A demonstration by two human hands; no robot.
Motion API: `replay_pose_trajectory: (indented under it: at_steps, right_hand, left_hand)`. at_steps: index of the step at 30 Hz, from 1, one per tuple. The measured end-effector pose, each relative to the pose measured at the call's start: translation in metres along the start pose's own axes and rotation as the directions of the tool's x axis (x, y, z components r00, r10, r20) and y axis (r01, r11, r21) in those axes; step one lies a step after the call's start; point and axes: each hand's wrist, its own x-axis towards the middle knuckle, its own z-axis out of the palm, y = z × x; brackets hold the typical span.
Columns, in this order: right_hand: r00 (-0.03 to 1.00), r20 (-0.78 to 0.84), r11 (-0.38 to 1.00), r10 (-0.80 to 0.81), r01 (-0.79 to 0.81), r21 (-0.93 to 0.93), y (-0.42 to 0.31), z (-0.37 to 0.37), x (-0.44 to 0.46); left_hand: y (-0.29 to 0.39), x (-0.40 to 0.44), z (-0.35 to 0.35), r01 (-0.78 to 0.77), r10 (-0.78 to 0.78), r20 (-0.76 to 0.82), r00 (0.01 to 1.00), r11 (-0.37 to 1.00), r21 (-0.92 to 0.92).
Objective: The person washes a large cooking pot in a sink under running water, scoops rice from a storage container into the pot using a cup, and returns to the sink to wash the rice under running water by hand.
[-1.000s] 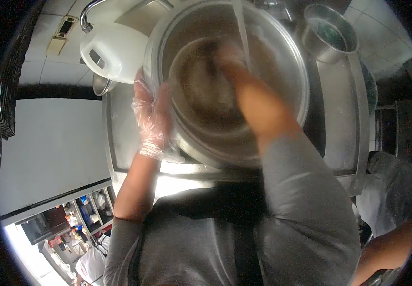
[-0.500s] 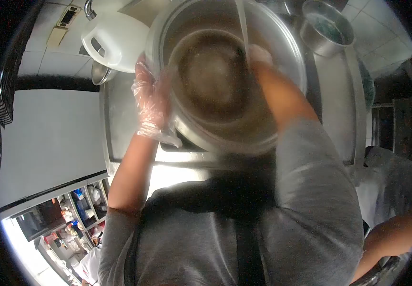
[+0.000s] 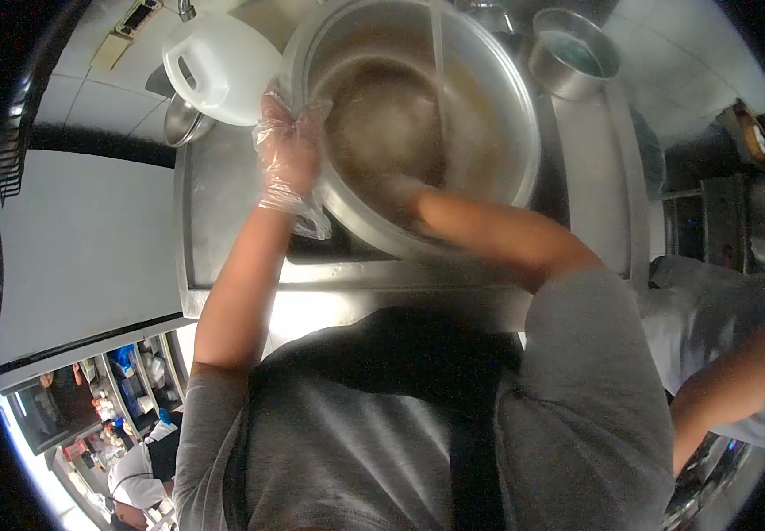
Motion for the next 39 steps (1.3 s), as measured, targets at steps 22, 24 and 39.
replay_pose_trajectory:
  at_steps: [22, 24, 39]
  right_hand:
    - [0.898, -0.004, 0.596, 0.440, -0.295, -0.746, 0.187, -0.087, -0.034]
    - [0.872, 0.299, 0.563, 0.388, 0.032, -0.826, 0.186, -0.052, -0.038]
    - [0.852, -0.520, 0.998, 0.062, -0.047, 0.041, -0.007, -0.054, 0.092]
  left_hand:
    - [-0.006, 0.001, -0.002, 0.030, -0.030, -0.014, 0.999, 0.999, -0.032]
    - [-0.009, 0.001, -0.001, 0.035, -0.034, 0.014, 0.999, 0.993, -0.114]
    - [-0.001, 0.001, 0.000, -0.062, 0.063, -0.019, 0.998, 0.997, 0.035]
